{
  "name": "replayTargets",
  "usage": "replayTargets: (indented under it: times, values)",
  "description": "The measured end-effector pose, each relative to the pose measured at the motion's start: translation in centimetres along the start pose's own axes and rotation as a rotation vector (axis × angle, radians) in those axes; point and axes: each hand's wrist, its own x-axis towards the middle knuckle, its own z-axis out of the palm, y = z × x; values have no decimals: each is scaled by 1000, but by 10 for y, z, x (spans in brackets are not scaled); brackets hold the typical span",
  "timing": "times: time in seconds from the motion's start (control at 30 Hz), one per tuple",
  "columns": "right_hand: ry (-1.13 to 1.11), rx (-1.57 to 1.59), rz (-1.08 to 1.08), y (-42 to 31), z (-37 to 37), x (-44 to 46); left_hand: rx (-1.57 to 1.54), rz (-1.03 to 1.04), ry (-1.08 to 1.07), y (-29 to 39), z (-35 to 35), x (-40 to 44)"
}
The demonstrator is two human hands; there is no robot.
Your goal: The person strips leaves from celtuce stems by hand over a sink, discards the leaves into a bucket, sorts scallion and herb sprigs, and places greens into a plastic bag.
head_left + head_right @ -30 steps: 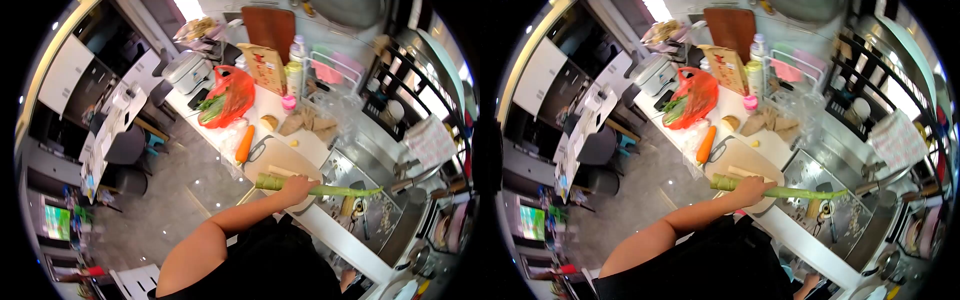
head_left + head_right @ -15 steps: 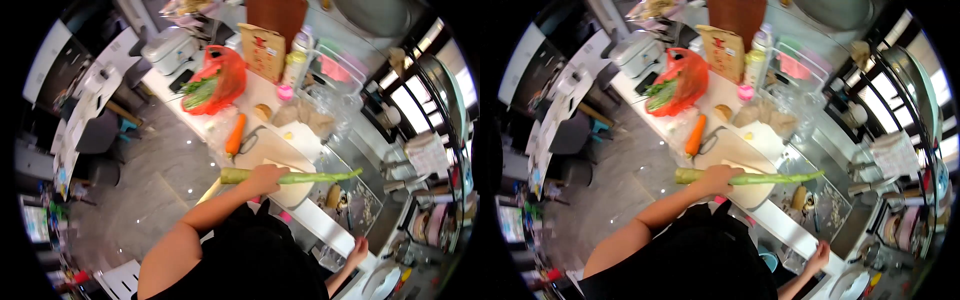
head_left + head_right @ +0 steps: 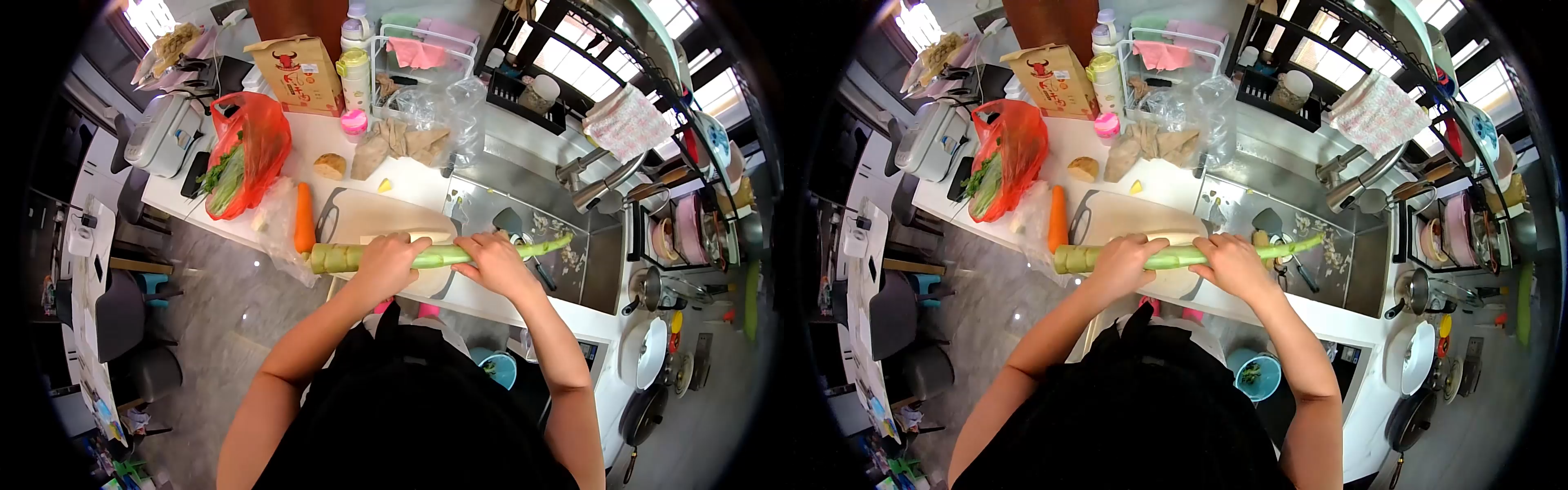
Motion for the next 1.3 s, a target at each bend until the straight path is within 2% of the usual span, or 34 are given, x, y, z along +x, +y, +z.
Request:
replayTargets:
  times: [0.1,0.17,0.27,0.33,0.5,0.57,0.63,0.7,0.77,0.87,0.93,0.97,1.03,1.1,1.2,1.23,1.3]
  values:
    - [-69,47,30,10,1,-7,29,59,34,8,8,4]
    - [-151,69,52,6,-5,-8,16,44,-41,16,12,5]
    - [-158,176,-1,9,2,-14,18,70,-4,23,36,7]
    - [-159,151,74,17,4,-26,-9,58,-4,30,47,10]
    - [-148,206,52,31,-6,-47,-44,56,-8,43,69,17]
    - [-157,270,38,32,-16,-49,-44,4,-168,46,70,18]
    - [-32,378,72,28,-31,-51,-23,-32,-182,42,65,9]
    - [32,351,47,36,-36,-53,-102,-142,-180,39,48,-8]
    - [234,454,116,46,-38,-56,-66,-200,-187,29,39,-27]
    - [346,609,182,65,-34,-59,-11,-308,-71,20,22,-58]
    - [471,709,227,81,-24,-59,-76,-539,32,24,5,-76]
    - [518,812,248,85,-18,-58,-66,-546,23,23,3,-86]
    - [530,795,257,88,-12,-50,-116,-659,277,20,-3,-104]
    - [505,773,243,87,-5,-43,-153,-692,295,8,-16,-119]
    - [448,738,230,71,5,-28,-264,-724,515,-16,-39,-143]
    - [430,734,233,62,8,-22,-268,-723,514,-29,-48,-150]
    - [425,723,237,46,16,-9,-241,-867,631,-61,-68,-165]
